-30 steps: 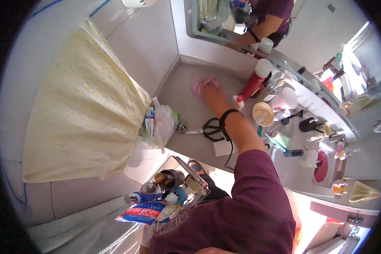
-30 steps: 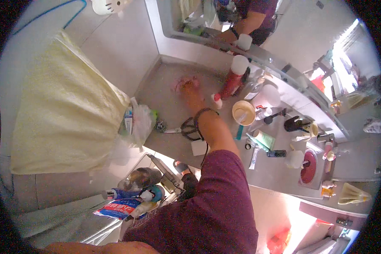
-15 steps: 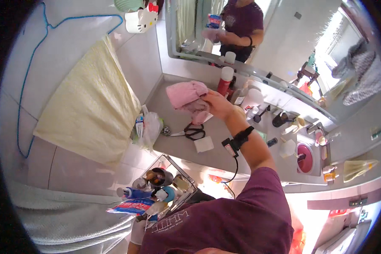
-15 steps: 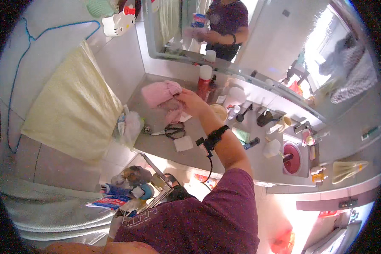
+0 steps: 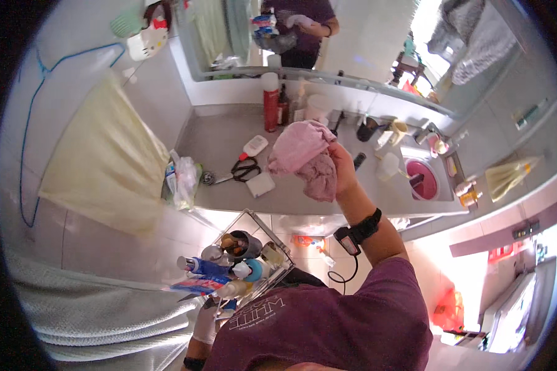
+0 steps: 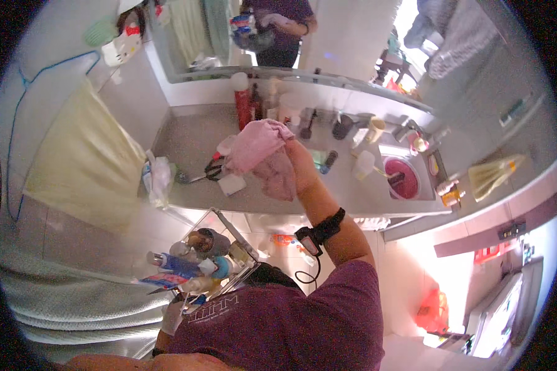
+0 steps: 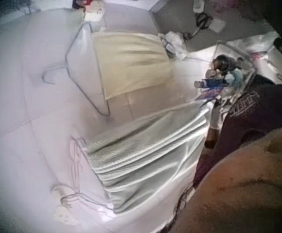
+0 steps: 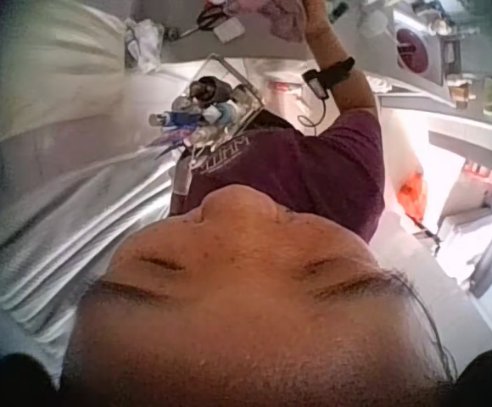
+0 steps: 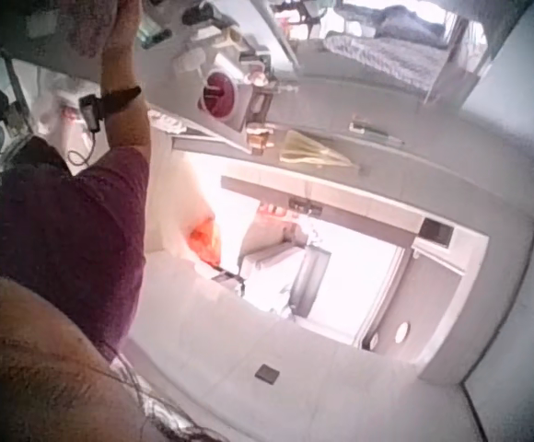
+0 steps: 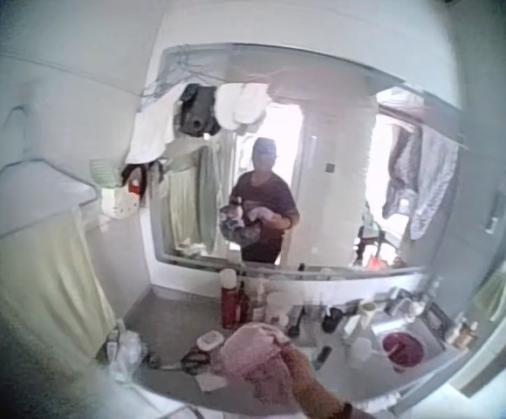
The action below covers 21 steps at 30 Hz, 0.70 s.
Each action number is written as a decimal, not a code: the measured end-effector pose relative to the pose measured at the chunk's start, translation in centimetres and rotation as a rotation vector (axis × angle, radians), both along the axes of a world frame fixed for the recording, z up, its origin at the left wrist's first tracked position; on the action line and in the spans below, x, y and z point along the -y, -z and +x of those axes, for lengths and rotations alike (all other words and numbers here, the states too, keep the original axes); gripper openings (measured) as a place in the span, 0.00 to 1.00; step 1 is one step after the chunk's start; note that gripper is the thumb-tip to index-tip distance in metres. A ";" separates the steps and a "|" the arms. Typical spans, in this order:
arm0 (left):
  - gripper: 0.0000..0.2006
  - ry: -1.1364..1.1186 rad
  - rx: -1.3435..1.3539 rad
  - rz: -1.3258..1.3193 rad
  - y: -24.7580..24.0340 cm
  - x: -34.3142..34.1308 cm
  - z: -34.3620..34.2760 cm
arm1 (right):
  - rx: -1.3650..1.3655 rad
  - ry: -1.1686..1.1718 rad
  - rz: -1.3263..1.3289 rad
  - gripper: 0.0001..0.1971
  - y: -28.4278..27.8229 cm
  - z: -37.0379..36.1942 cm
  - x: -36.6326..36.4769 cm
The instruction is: Organizing and cleaning a bathroom counter by moving toiletries and wiping the surface.
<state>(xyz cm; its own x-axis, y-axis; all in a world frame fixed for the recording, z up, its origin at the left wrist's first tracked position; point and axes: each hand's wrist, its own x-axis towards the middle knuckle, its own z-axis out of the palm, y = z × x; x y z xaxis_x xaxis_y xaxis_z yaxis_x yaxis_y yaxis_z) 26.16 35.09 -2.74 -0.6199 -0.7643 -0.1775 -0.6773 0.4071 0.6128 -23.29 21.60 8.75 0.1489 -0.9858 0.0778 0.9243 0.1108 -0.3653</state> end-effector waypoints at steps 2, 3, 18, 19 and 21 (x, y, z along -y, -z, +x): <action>0.19 0.056 0.020 -0.031 0.2 -0.1 -0.6 | 0.135 -0.092 -0.037 0.21 1.5 -1.7 -3.0; 0.19 0.024 -0.032 0.020 -0.1 -0.3 -0.9 | 0.237 -0.156 -0.083 0.21 3.3 -2.3 -3.9; 0.22 -0.490 -0.648 1.175 -3.3 -11.5 -21.6 | -0.068 0.376 0.486 0.22 2.1 -19.2 -39.3; 0.21 -0.476 -0.641 1.242 -4.7 -12.2 -24.7 | -0.113 0.499 0.501 0.22 2.2 -20.3 -41.8; 0.21 -0.409 -0.629 1.347 -6.7 -13.2 -30.3 | -0.077 0.552 0.380 0.22 4.7 -23.4 -48.1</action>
<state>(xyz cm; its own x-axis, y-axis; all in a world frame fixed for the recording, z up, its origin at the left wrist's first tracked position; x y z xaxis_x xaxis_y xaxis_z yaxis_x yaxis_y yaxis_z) -4.10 48.24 3.99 -0.6515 -0.3881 -0.6519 -0.1008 -0.8073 0.5814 -46.67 69.66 4.03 -0.3936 -0.8756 -0.2800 0.8552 -0.2370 -0.4610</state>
